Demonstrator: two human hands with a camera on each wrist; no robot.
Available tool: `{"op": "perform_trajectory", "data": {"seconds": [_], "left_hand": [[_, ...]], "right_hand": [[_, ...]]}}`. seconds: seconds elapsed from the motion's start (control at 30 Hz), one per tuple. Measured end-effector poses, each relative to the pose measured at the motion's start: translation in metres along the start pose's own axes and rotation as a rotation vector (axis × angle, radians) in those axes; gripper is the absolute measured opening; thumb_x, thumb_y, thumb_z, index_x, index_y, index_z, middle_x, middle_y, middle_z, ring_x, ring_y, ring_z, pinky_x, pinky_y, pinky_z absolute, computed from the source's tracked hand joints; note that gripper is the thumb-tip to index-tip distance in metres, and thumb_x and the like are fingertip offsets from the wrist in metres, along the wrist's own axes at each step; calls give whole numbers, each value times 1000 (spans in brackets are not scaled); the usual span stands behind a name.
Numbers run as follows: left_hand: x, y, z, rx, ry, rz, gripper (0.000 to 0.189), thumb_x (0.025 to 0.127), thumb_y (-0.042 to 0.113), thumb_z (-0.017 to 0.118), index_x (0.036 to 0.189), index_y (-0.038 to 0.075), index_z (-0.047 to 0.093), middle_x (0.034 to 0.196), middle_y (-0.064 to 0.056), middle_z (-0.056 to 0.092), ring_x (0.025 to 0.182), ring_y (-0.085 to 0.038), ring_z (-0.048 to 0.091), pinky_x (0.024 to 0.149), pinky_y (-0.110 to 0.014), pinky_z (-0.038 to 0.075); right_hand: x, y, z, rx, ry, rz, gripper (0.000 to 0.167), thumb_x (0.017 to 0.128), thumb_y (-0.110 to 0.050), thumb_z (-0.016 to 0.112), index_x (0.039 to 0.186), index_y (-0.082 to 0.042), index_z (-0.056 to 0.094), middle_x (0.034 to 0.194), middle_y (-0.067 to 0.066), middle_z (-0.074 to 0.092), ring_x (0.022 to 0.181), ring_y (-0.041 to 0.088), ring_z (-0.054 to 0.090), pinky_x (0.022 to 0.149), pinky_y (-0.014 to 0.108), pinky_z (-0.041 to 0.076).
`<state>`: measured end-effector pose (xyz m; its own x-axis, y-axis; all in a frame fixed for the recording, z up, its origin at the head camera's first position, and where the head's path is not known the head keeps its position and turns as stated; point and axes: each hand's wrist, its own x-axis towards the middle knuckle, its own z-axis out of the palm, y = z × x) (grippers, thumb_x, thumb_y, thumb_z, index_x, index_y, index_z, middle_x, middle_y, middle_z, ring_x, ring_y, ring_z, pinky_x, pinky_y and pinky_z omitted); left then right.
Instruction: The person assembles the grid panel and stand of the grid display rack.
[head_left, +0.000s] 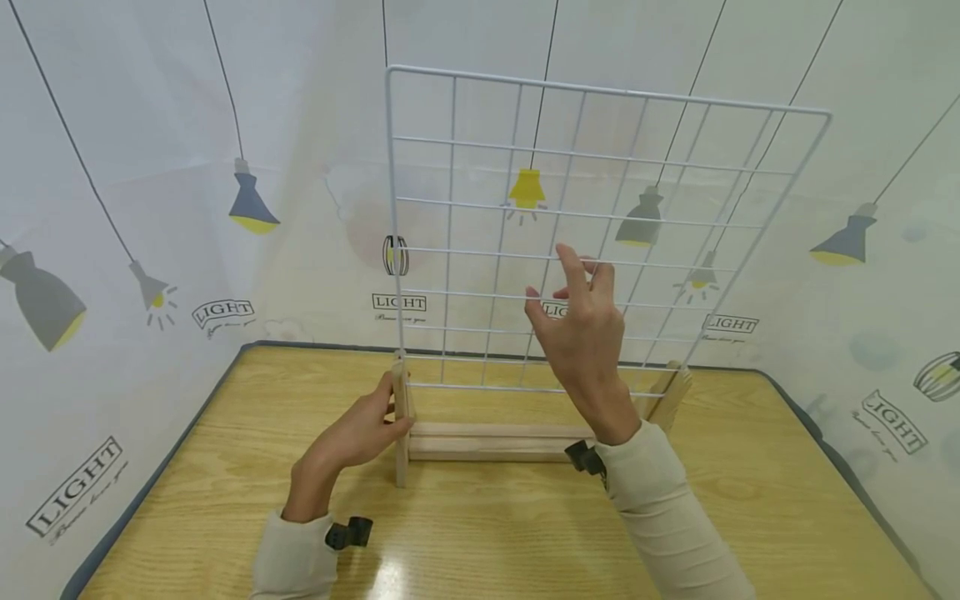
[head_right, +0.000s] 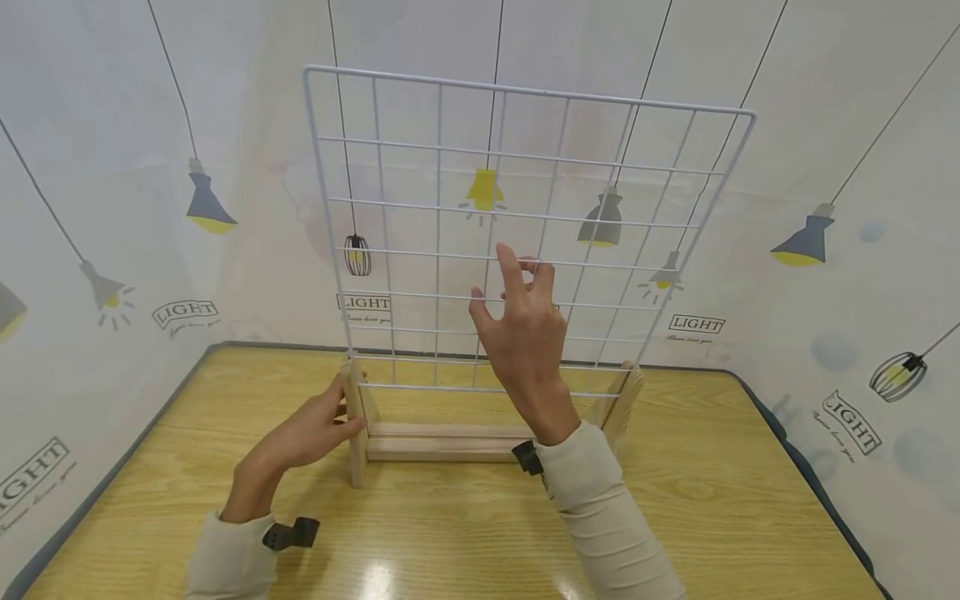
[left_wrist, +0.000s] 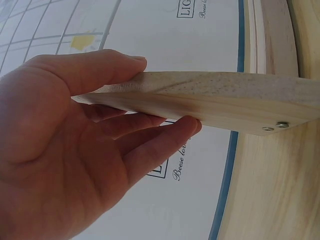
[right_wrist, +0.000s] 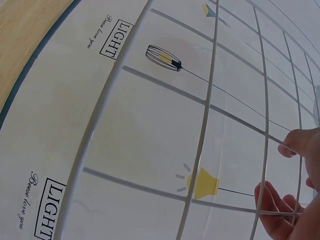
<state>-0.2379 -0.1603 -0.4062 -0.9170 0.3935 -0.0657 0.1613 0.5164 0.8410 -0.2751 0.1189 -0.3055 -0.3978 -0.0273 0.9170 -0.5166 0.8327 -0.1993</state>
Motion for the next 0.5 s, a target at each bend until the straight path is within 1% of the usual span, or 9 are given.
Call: {"op": "perform_trajectory", "data": {"seconds": [0.33, 0.5], "left_hand": [[0, 0, 0, 8, -2, 2, 74, 104, 14, 51, 157, 1, 1, 158, -32, 19, 140, -47, 35, 105, -55, 44], [1, -1, 0, 5, -1, 0, 74, 104, 13, 51, 157, 1, 1, 158, -32, 19, 140, -47, 35, 105, -56, 44]], "right_hand": [[0, -1, 0, 0, -3, 1, 56, 84, -16, 77, 135, -7, 55, 110, 27, 55, 70, 26, 69, 44, 40, 51], [-3, -1, 1, 7, -21, -4, 54, 87, -17, 74, 137, -8, 54, 112, 27, 55, 71, 26, 69, 44, 39, 51]]}}
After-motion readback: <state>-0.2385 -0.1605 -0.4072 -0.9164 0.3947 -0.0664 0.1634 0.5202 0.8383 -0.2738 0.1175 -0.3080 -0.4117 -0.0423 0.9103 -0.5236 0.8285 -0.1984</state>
